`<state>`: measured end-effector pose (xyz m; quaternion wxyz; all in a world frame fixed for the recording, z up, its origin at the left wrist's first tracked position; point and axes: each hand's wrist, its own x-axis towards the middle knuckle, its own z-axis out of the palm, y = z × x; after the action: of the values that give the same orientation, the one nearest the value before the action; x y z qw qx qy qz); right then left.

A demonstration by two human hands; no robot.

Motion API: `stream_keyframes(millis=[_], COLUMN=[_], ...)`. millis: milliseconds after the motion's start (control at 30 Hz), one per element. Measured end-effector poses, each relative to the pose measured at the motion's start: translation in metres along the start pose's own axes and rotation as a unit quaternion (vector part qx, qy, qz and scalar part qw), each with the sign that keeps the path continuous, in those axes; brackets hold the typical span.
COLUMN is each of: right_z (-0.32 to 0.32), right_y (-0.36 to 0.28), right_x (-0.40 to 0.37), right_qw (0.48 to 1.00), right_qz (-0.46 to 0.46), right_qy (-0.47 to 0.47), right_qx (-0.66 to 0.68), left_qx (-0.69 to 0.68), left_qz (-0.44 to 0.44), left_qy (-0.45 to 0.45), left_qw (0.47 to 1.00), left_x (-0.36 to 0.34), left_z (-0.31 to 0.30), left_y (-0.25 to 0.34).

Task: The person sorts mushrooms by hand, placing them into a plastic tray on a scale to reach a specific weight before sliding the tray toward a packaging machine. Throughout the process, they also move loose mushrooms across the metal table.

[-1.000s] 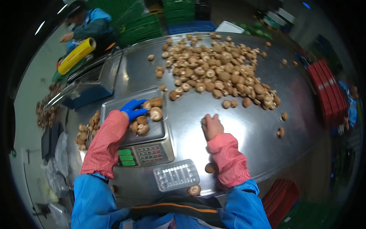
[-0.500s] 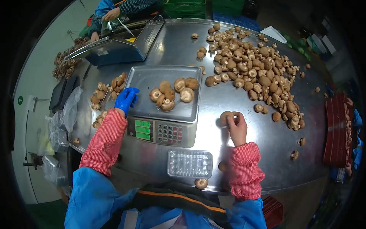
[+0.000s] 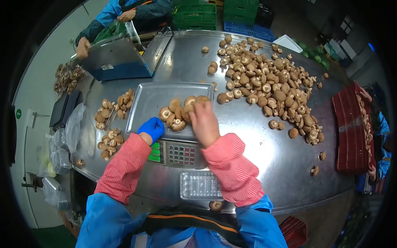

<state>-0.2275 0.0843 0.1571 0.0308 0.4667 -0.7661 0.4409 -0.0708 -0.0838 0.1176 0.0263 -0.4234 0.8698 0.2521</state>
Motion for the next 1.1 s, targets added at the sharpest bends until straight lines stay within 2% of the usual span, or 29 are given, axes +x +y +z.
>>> stream_keyframes(millis=[100, 200, 233, 333, 400, 467, 533, 700, 833, 933, 1033, 1100], right_z=[0.021, 0.023, 0.009, -0.027, -0.036, -0.047, -0.067, -0.066, -0.062, -0.063, -0.065, -0.064], right_y=[-0.005, -0.008, -0.018, -0.032, -0.016, -0.012, -0.019, -0.022, -0.010, -0.007, -0.006, -0.004], right_x=[0.006, 0.005, 0.001, -0.037, -0.092, -0.151, -0.187, -0.228, -0.231, -0.233, -0.230, -0.229], right_qw=[0.983, 0.979, 0.990, 0.994, 0.982, 0.964, 0.917, 0.909, 0.910, 0.907, 0.905, 0.904], right_qz=[0.033, 0.015, -0.007, -0.019, -0.026, -0.042, -0.076, -0.121, -0.129, -0.122, -0.111, -0.108], right_qy=[-0.108, -0.077, -0.036, -0.049, -0.174, -0.260, -0.390, -0.393, -0.393, -0.402, -0.411, -0.411], right_qx=[-0.144, -0.190, -0.137, -0.101, -0.065, -0.020, -0.024, -0.065, -0.014, 0.004, 0.023, 0.041], left_qx=[-0.002, -0.008, -0.021, -0.047, -0.041, -0.061, -0.054, -0.019, 0.011, -0.044, -0.321, -0.428], left_qz=[0.001, 0.003, 0.001, -0.007, -0.014, -0.024, -0.035, -0.047, -0.062, -0.052, -0.139, -0.143], left_qy=[0.009, 0.011, 0.005, 0.003, 0.013, -0.002, -0.025, -0.060, -0.050, 0.038, -0.037, -0.046], left_qw=[1.000, 1.000, 1.000, 0.999, 0.999, 0.998, 0.998, 0.997, 0.997, 0.997, 0.936, 0.891], left_x=[-0.006, -0.001, -0.001, 0.001, 0.003, -0.003, -0.005, -0.006, 0.002, 0.012, 0.017, 0.021], left_z=[-0.001, 0.003, 0.002, -0.002, -0.006, -0.016, -0.020, -0.016, -0.010, 0.007, 0.005, 0.005], left_y=[0.008, 0.002, 0.000, -0.009, -0.018, -0.021, -0.018, 0.009, 0.019, 0.002, 0.000, -0.006])
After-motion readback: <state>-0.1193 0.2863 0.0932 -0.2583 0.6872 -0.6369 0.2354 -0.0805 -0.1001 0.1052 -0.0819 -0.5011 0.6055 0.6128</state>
